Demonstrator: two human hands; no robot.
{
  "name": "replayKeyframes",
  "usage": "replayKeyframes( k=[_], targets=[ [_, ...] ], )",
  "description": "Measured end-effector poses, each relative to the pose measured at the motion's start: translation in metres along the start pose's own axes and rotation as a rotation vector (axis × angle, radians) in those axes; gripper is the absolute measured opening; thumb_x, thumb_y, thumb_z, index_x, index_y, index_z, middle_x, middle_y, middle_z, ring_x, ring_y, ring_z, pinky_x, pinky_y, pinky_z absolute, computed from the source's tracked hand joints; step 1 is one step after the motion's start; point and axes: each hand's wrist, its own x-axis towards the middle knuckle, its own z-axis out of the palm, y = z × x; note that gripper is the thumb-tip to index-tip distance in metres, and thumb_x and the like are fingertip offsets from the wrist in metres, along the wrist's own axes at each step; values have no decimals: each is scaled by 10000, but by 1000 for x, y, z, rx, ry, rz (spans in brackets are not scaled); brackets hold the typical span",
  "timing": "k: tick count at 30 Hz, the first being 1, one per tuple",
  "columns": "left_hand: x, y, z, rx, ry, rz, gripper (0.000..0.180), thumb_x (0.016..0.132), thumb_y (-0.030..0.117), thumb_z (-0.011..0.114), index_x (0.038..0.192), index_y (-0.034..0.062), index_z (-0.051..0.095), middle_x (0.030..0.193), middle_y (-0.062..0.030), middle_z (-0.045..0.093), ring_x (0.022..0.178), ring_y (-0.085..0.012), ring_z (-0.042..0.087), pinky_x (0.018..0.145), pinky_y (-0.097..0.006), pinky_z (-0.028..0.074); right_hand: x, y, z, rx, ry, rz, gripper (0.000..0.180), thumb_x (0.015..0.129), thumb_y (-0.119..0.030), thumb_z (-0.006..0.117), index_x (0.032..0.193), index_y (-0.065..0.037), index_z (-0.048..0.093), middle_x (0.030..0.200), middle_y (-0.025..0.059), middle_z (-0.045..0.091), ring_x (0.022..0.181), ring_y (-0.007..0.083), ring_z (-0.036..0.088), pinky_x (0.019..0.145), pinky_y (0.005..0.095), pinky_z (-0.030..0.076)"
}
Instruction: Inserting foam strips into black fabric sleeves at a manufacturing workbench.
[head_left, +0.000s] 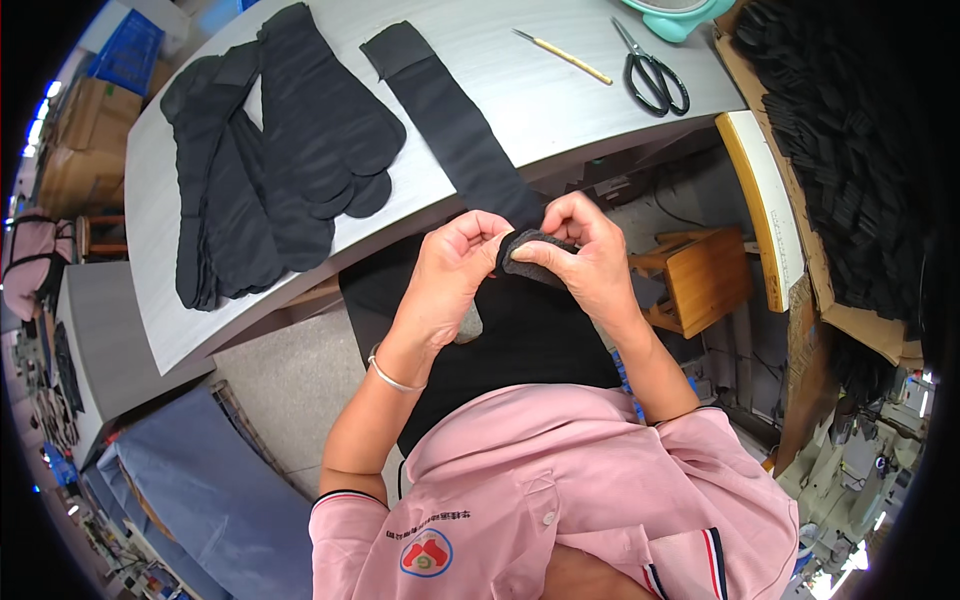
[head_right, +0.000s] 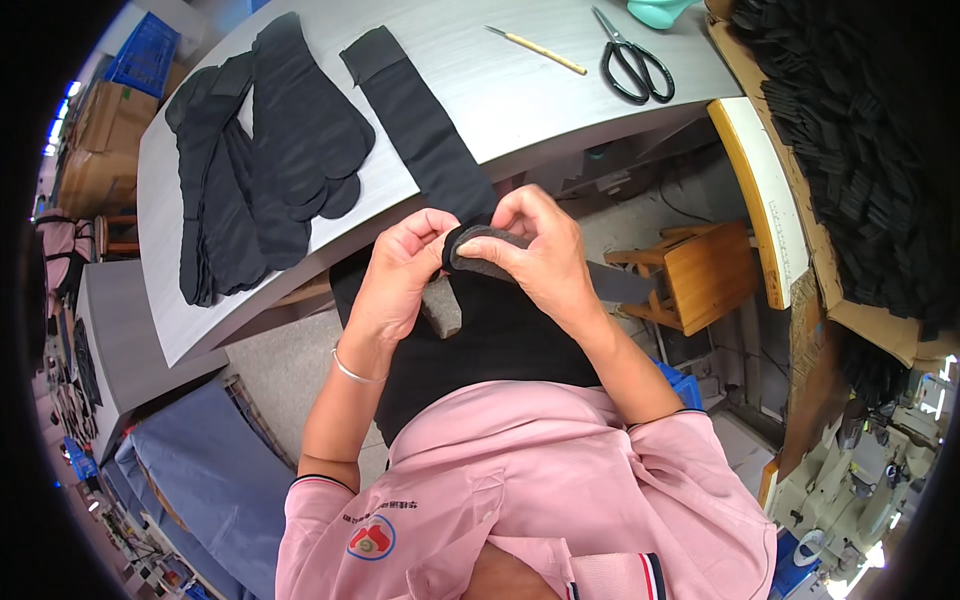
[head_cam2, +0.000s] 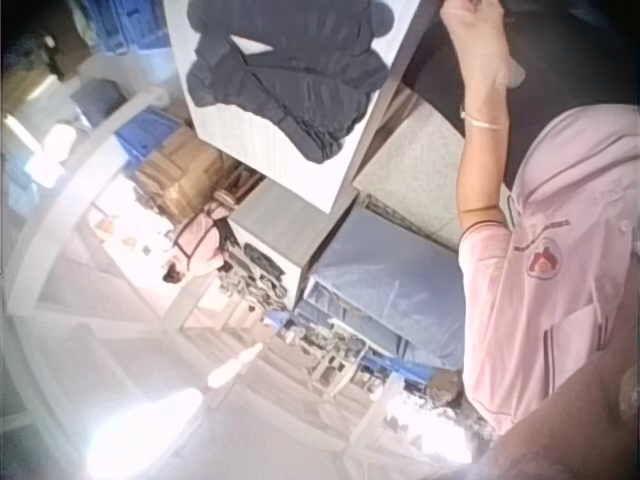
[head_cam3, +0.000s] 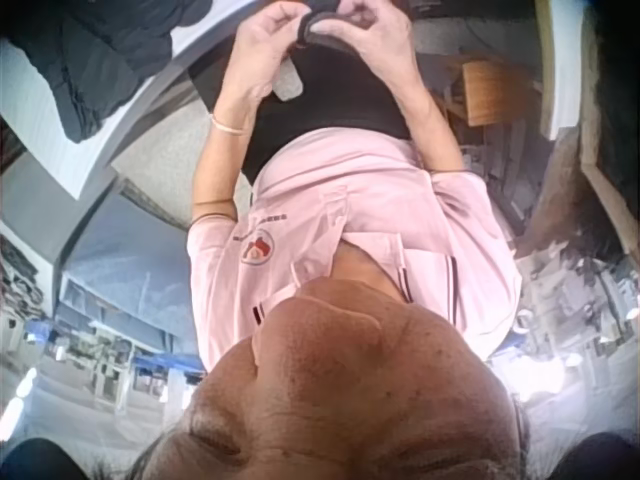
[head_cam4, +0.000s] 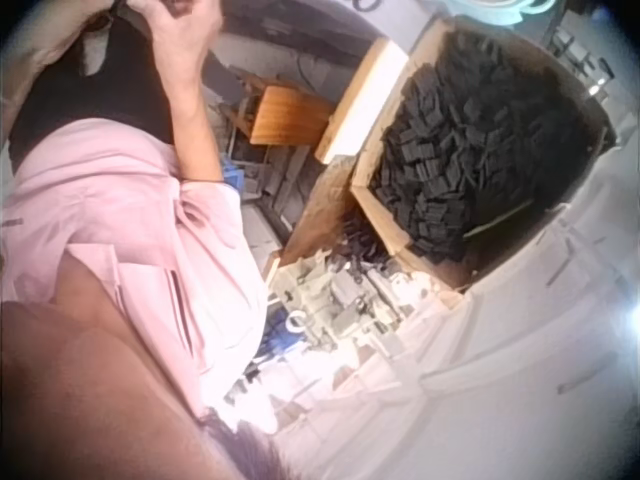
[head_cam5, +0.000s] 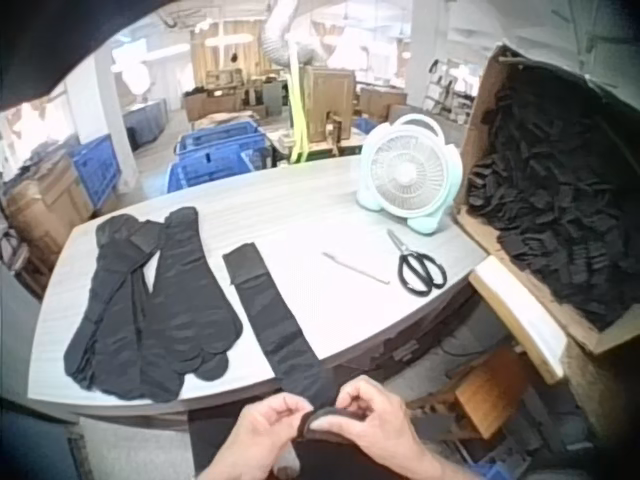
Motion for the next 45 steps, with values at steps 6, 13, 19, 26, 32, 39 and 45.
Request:
replayKeyframes(
  k=[6,13,19,26,32,39,45],
  targets=[
    [-4,-10,12,50,56,184,87,994,84,606,1003,-2,618,912,28,613,824,-20,540,742,-180,451,-1,-6,-7,241,-248,230,188,819,-85,797,934,6,678,847,15,702,800,69,636,709,221,513],
    [3,-21,9,163,67,185,64,1003,70,570,1010,8,586,893,29,598,800,-25,521,719,-190,450,0,3,-5,448,-286,243,122,861,-28,741,945,6,659,874,15,683,795,62,629,722,205,506],
    [4,-28,8,429,140,230,30,1001,53,544,997,29,561,838,-1,563,752,-46,499,664,-232,437,2,11,-5,384,-317,199,123,870,-32,727,948,1,638,864,-4,661,798,49,611,721,201,496],
    [6,-18,4,504,129,207,57,1014,87,536,994,42,566,891,45,539,805,-34,487,734,-199,426,8,17,-4,379,-357,175,137,878,-60,731,938,18,636,880,10,670,833,58,618,752,220,508],
    [9,-11,-15,157,-183,-113,66,1027,120,526,1025,62,557,926,50,533,835,-14,467,746,-172,410,6,17,-9,300,-439,155,123,879,-59,728,930,11,640,868,-4,664,822,50,612,730,218,506],
    [5,-27,0,521,71,98,79,1028,103,529,1008,27,535,878,26,517,771,-52,463,685,-238,423,1,23,4,268,-313,152,134,852,-45,722,861,-2,596,769,-28,600,718,28,539,628,214,447],
    [16,-53,15,931,359,641,59,942,31,553,924,-11,516,896,-166,530,830,-355,530,735,-443,439,-5,36,23,-20,-48,41,151,843,-60,700,843,4,563,677,-7,528,642,39,472,565,243,407]
  ],
)
